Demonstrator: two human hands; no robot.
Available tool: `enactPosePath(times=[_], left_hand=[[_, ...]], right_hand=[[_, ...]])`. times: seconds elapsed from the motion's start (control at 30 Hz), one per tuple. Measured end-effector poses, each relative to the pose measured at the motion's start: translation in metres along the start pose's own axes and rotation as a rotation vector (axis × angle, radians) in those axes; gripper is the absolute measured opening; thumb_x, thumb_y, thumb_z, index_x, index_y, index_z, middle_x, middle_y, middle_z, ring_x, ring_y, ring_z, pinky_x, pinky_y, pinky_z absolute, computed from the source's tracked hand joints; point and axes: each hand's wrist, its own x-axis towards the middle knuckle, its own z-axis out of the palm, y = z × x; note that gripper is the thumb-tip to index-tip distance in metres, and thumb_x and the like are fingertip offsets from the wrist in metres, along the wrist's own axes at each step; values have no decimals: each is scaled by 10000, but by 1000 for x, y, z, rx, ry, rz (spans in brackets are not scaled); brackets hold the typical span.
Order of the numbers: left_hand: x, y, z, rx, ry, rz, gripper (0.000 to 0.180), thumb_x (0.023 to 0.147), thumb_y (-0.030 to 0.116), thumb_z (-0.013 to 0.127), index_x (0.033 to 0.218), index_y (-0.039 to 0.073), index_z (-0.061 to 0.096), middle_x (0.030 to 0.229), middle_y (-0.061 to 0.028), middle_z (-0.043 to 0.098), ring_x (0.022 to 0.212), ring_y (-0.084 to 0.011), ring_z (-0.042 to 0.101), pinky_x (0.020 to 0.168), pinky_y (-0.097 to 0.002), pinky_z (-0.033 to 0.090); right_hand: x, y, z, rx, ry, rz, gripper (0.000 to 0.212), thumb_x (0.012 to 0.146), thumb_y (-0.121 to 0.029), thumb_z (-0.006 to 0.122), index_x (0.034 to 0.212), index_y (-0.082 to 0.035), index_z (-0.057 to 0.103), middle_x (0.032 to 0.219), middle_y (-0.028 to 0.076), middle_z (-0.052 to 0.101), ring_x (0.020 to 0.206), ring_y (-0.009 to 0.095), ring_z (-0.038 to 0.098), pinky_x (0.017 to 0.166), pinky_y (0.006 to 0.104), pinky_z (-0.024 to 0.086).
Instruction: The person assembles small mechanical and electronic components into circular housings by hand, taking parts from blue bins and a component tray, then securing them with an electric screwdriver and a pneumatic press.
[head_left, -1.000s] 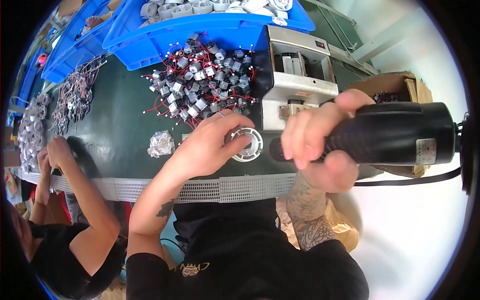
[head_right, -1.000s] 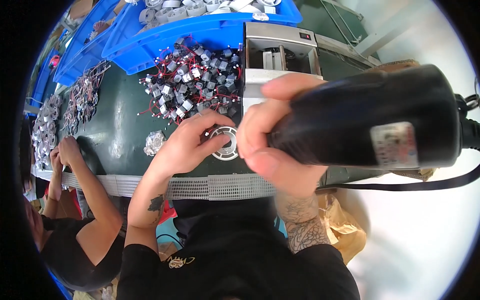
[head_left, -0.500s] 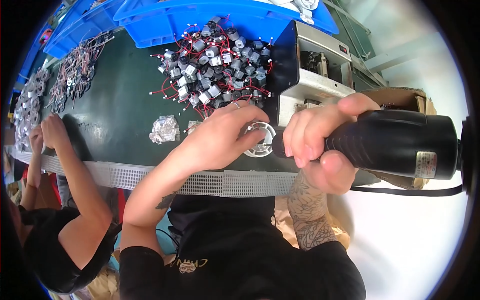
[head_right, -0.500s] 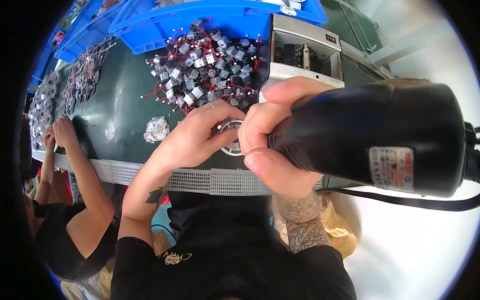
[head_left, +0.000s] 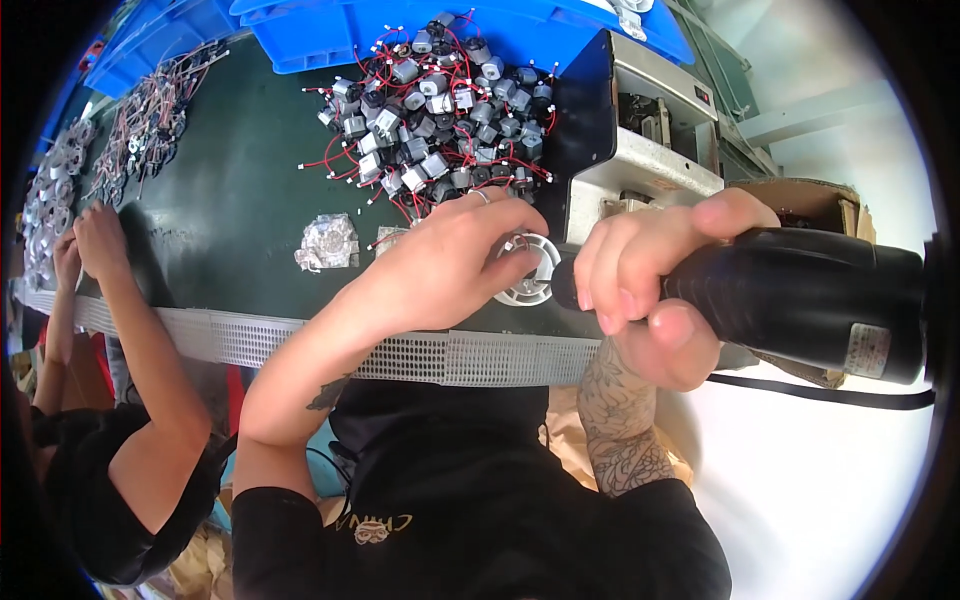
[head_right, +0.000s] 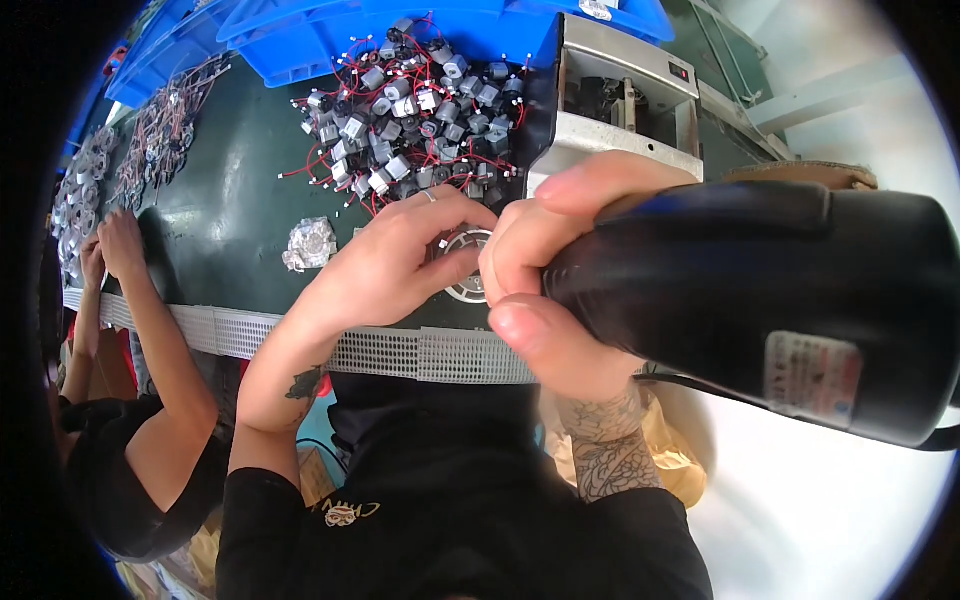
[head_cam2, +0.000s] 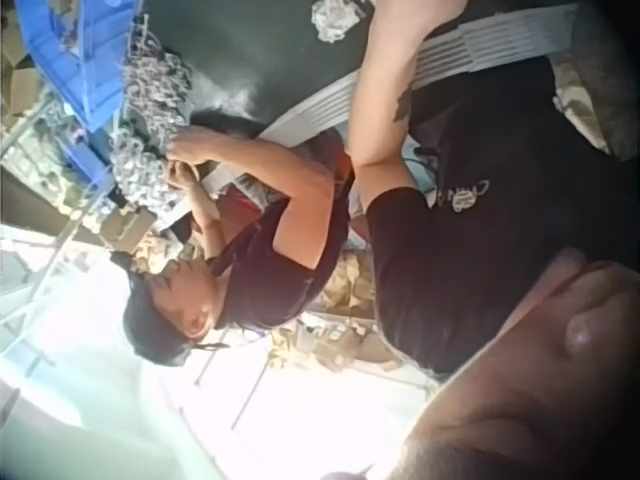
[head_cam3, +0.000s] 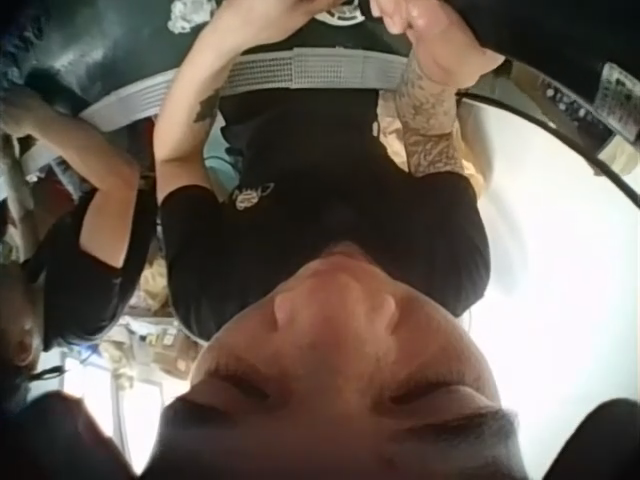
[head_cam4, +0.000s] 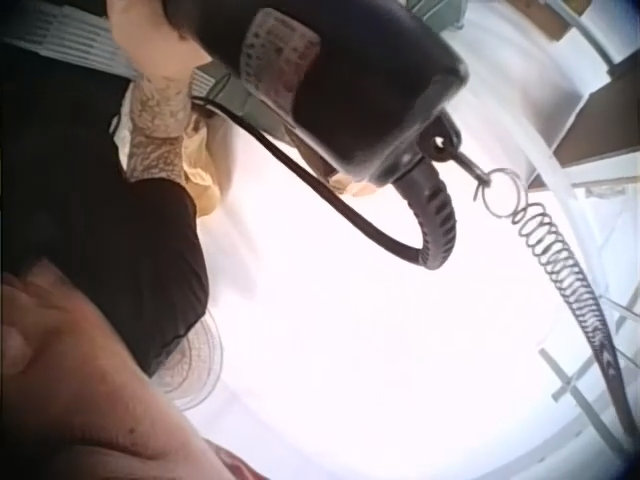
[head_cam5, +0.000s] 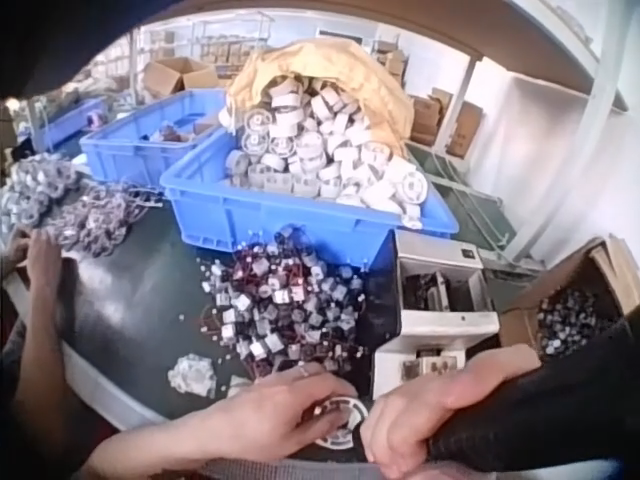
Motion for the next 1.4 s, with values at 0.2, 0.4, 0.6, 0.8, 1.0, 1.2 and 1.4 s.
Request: enactPosePath(times=[0.2,0.4,0.6,0.8,1.0,1.2,1.4], left_hand=[[-1,0,6,-42,72,-1,242,827,109,657,1060,51,621,947,-129,612,840,-304,616,742,-394,491],[-11,-8,18,73,343,155,195,747,48,711,942,63,718,1028,-86,670,901,-258,623,784,-356,507],[-31,25,-10,189,443,165,159,761,15,707,918,39,714,935,-101,691,800,-245,651,708,-328,527],[-45,-18,-126,431,813,-357,190,849,133,662,979,2,705,833,-101,706,735,-135,647,690,-259,489],[0,-21,-173,724,667,-261,227,821,169,682,989,16,693,958,-139,690,876,-247,664,760,-330,499],[166,-9,-105,746,449,284,335,793,301,692,990,29,686,999,-183,657,1010,-348,596,884,-417,473],[258,-29,-76,833,260,-66,483,718,446,710,1011,62,696,1050,-179,657,1088,-368,562,932,-427,465]], right_hand=[[-2,3,2,-81,-21,-20,561,867,-117,608,1351,-61,330,675,38,503,516,155,505,499,323,452],[-5,3,8,-35,67,-38,594,868,-172,635,1348,-26,315,694,44,494,539,152,498,507,311,440],[-17,-17,-17,267,185,-169,662,799,-120,691,1334,7,323,672,57,523,526,179,525,498,317,453],[-19,-8,-13,180,238,-123,628,829,-196,697,1304,18,347,686,50,521,506,153,499,468,302,422],[-22,-6,-7,233,311,20,620,733,5,661,1276,45,365,677,64,518,570,159,522,535,298,434],[-24,3,-13,9,303,64,583,776,-74,640,1278,32,363,655,57,483,510,160,493,477,317,429],[-17,9,-11,223,427,77,508,718,64,649,1187,60,455,676,92,580,541,126,545,509,250,442]])
